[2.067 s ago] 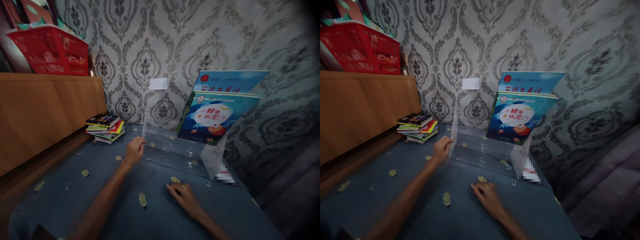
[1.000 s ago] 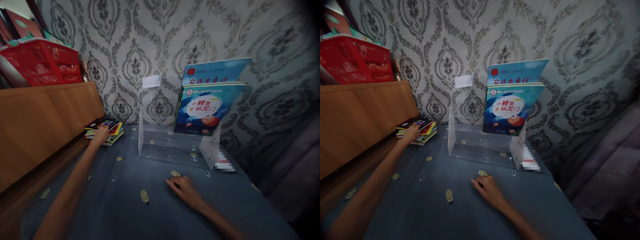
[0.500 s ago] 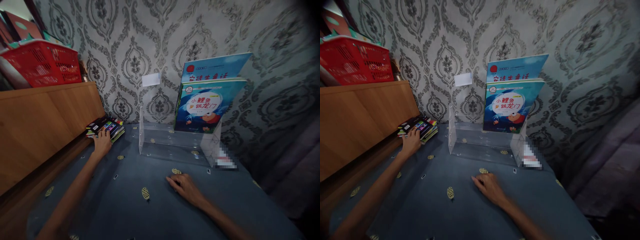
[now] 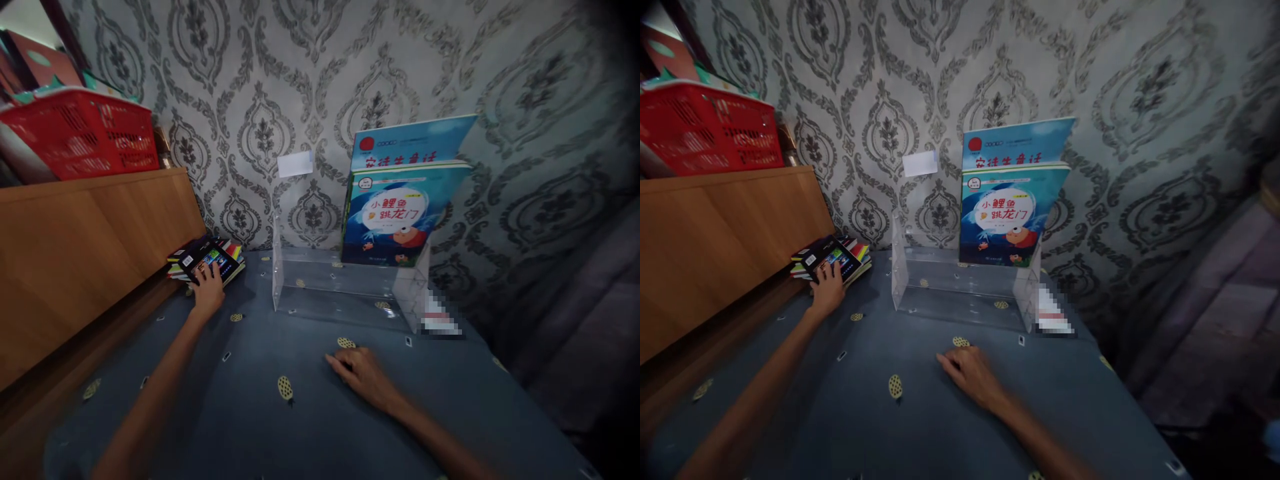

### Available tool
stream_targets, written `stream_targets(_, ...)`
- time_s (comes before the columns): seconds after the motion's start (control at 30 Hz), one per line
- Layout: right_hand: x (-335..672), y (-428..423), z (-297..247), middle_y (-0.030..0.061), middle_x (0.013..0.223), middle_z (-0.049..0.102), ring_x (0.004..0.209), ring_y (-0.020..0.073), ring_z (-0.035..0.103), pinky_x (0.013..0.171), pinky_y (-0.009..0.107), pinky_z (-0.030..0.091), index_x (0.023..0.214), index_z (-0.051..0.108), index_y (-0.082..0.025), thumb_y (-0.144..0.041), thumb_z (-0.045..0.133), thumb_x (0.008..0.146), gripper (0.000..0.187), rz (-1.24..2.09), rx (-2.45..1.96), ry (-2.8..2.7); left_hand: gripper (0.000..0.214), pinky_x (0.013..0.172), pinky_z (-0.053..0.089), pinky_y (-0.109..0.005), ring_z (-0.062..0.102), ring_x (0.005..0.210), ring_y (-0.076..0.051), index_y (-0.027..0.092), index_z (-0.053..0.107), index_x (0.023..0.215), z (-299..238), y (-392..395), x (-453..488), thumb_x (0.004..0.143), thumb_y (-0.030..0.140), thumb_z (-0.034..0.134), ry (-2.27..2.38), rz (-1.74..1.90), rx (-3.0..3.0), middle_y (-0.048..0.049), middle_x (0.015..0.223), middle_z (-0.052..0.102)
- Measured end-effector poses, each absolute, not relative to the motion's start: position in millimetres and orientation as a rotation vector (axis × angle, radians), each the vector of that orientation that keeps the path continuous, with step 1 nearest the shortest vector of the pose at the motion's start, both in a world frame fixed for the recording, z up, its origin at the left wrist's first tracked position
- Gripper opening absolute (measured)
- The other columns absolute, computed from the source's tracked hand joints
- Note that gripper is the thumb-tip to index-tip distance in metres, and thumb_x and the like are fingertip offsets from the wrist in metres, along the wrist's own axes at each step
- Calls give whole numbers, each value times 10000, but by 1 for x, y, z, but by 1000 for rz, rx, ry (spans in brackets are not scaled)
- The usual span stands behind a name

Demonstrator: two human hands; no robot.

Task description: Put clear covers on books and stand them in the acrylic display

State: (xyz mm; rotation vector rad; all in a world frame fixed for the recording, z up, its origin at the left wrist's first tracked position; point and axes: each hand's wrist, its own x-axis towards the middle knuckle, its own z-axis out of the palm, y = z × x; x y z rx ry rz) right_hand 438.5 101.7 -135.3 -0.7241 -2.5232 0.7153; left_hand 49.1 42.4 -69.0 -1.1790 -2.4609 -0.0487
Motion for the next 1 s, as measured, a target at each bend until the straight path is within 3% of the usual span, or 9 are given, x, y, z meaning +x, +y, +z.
stream_targets(0.37, 438, 103, -137, 6, 532, 453, 516, 135, 430, 578, 310, 274, 547, 375, -212, -624, 271, 1016, 633, 709, -717, -2527, 836, 1150, 353, -630, 238, 1515, -450, 92, 261, 1596, -107, -10, 73, 799, 40, 507, -2362, 49, -1369, -241, 1657, 238)
stream_targets(0.53, 438, 102, -134, 1, 521, 431, 510, 132, 398, 579, 313, 280, 542, 336, -217, -604, 295, 1017, 615, 731, -691, -2522, 839, 1177, 315, -631, 195, 1543, -408, 167, 314, 1588, -124, -35, 77, 779, -3, 456, -2361, 17, -1517, -189, 1670, 242)
stream_targets(0.7, 437, 104, -137, -8, 534, 428, 519, 124, 411, 587, 304, 265, 560, 348, -211, -592, 270, 1016, 599, 718, -685, -2548, 930, 1198, 328, -547, 194, 1559, -322, 249, 268, 1607, -124, -62, 70, 736, -3, 470, -2411, 70, -1835, -92, 1690, 230)
stream_targets(0.77, 437, 104, -138, -8, 548, 434, 529, 123, 419, 596, 303, 261, 570, 350, -210, -579, 270, 1016, 584, 715, -695, -2564, 914, 1213, 310, -533, 207, 1559, -299, 294, 290, 1598, -116, -72, 65, 746, 42, 504, -2423, 118, -2019, -54, 1686, 248)
stream_targets(0.87, 437, 104, -137, -9, 557, 433, 537, 124, 420, 601, 302, 260, 581, 351, -211, -561, 279, 1020, 566, 718, -695, -2570, 741, 1208, 338, -466, 313, 1524, -288, 337, 405, 1546, -101, -77, 54, 834, 257, 595, -2424, 51, -2321, -27, 1658, 328)
stream_targets(1.0, 438, 103, -135, -17, 546, 414, 526, 120, 395, 598, 299, 260, 577, 336, -212, -535, 298, 1026, 554, 715, -691, -2573, 511, 1073, 482, -327, 583, 1312, -241, 316, 579, 1409, -93, -52, 36, 925, 466, 513, -2540, -259, -2265, -18, 1459, 601)
